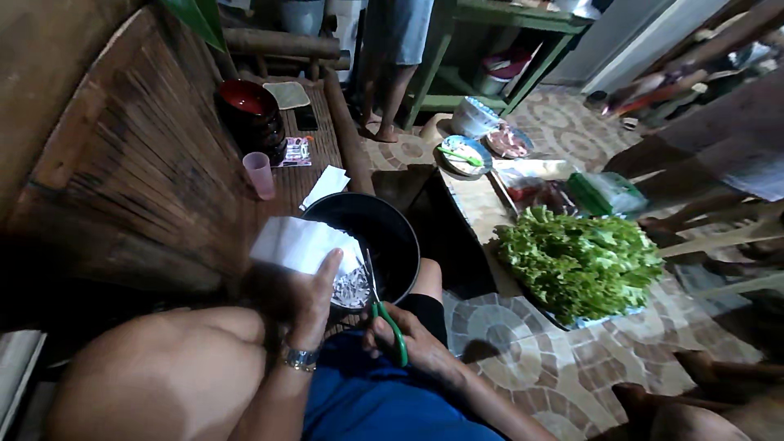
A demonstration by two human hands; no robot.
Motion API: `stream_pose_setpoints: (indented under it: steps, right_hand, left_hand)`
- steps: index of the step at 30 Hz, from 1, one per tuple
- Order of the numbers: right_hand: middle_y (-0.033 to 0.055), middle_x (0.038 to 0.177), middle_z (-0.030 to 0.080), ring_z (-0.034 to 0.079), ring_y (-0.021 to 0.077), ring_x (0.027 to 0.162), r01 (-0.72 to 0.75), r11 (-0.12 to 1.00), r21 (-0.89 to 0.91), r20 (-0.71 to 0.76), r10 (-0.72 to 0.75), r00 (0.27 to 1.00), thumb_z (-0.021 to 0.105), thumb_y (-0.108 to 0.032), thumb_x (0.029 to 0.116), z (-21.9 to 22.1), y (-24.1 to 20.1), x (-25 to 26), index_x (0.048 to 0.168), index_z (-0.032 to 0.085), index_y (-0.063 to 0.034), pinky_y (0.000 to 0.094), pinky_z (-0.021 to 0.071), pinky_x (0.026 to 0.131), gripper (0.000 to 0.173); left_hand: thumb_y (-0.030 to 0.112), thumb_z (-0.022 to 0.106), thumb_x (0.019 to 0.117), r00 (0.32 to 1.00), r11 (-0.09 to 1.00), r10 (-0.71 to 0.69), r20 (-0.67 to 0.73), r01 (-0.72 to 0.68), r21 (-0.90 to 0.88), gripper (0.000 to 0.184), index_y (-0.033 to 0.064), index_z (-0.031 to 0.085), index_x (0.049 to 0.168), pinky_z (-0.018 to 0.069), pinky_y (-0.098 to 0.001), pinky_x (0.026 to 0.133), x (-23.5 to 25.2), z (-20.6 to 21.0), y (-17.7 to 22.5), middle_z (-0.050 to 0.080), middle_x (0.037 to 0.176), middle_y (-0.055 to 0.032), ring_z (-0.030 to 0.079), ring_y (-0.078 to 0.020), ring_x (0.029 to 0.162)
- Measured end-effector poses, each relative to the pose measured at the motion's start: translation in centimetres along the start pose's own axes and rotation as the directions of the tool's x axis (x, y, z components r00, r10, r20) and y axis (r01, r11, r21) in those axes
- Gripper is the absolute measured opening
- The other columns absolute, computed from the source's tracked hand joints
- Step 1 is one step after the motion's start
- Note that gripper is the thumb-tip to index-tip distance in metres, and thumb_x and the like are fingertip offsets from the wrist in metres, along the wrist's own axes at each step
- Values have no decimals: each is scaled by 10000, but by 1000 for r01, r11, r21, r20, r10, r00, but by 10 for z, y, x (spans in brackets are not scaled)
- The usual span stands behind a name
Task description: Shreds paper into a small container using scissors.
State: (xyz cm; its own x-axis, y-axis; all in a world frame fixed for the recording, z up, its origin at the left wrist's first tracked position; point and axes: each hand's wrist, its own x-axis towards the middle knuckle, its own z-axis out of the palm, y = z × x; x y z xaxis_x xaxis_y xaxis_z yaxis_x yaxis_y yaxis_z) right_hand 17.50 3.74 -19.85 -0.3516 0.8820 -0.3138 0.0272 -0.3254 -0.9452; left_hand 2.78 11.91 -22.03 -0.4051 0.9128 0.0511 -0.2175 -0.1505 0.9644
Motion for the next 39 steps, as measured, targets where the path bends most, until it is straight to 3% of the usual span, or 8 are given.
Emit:
stream_pose_setpoints:
  steps: [16,26,33,39]
  right_hand:
    - [-75,775,643,642,18,706,24,1000,12,-40,-23,999,490,-355,1028,0,1,7,1119,560,-29,198,556,691,346]
    - [-112,651,620,599,-12,565,67,996,53,-122,-60,991,565,-272,1003,3,4,3,1004,598,-80,156,512,559,195]
    - [-100,680,633,622,2,604,73,996,52,-119,-66,991,512,-282,1023,2,2,4,1030,577,-70,176,534,605,222]
    - [-111,644,623,599,-17,561,86,994,74,-146,-74,986,541,-251,1019,3,4,3,995,591,-82,150,511,557,178]
  left_hand:
    - [-97,778,700,999,999,-24,44,25,-20,584,-22,536,1225,595,-249,851,-7,3,-1,699,1010,-2,688,-36,944]
    - [-91,782,705,997,999,-45,60,46,-22,608,-13,523,1249,595,-251,851,-6,2,-3,695,1028,2,686,-38,953]
    - [-126,769,696,993,997,-78,92,80,-16,583,-20,531,1219,597,-246,838,-10,4,1,695,1003,-2,687,-37,931]
    - [-126,767,688,994,997,-65,93,68,-34,554,-8,553,1186,599,-243,830,-11,4,-1,702,979,16,691,-30,916]
